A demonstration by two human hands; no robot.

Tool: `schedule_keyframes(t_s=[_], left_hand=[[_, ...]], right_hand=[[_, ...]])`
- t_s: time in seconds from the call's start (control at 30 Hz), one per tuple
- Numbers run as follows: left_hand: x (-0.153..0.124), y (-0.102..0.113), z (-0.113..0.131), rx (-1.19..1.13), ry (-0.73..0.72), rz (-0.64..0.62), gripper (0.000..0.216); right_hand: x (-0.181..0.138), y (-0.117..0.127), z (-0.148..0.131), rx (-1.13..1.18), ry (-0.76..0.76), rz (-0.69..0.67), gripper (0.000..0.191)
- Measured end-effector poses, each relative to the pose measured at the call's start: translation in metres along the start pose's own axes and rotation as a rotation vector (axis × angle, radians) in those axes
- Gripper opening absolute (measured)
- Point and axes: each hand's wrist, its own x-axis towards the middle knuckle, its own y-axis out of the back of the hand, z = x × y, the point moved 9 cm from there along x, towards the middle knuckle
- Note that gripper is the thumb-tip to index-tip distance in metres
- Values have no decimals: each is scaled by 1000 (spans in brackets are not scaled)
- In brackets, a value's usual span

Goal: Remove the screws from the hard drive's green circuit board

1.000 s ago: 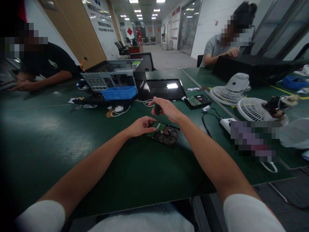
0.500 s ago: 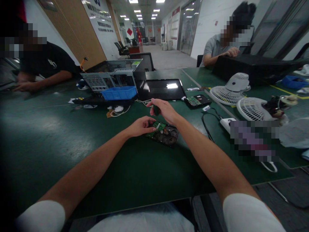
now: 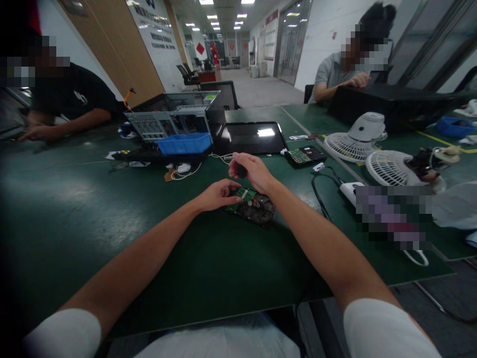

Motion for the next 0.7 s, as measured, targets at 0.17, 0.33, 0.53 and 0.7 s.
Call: schedule_keyframes(t_s=[0.17, 0.33, 0.53, 0.7], left_hand=[[0, 1, 1, 7, 14, 9, 58], [-1, 2, 2, 6, 6, 6, 59], [-1, 2, 1, 11, 16, 13, 60], [-2, 2, 3, 9, -3, 12, 59]], right_hand=[[2, 5, 6, 69, -61, 22, 40], [2, 9, 8, 127, -79, 43, 42], [3, 12, 8, 144, -81, 46, 39], [3, 12, 8, 131, -75, 47, 39]])
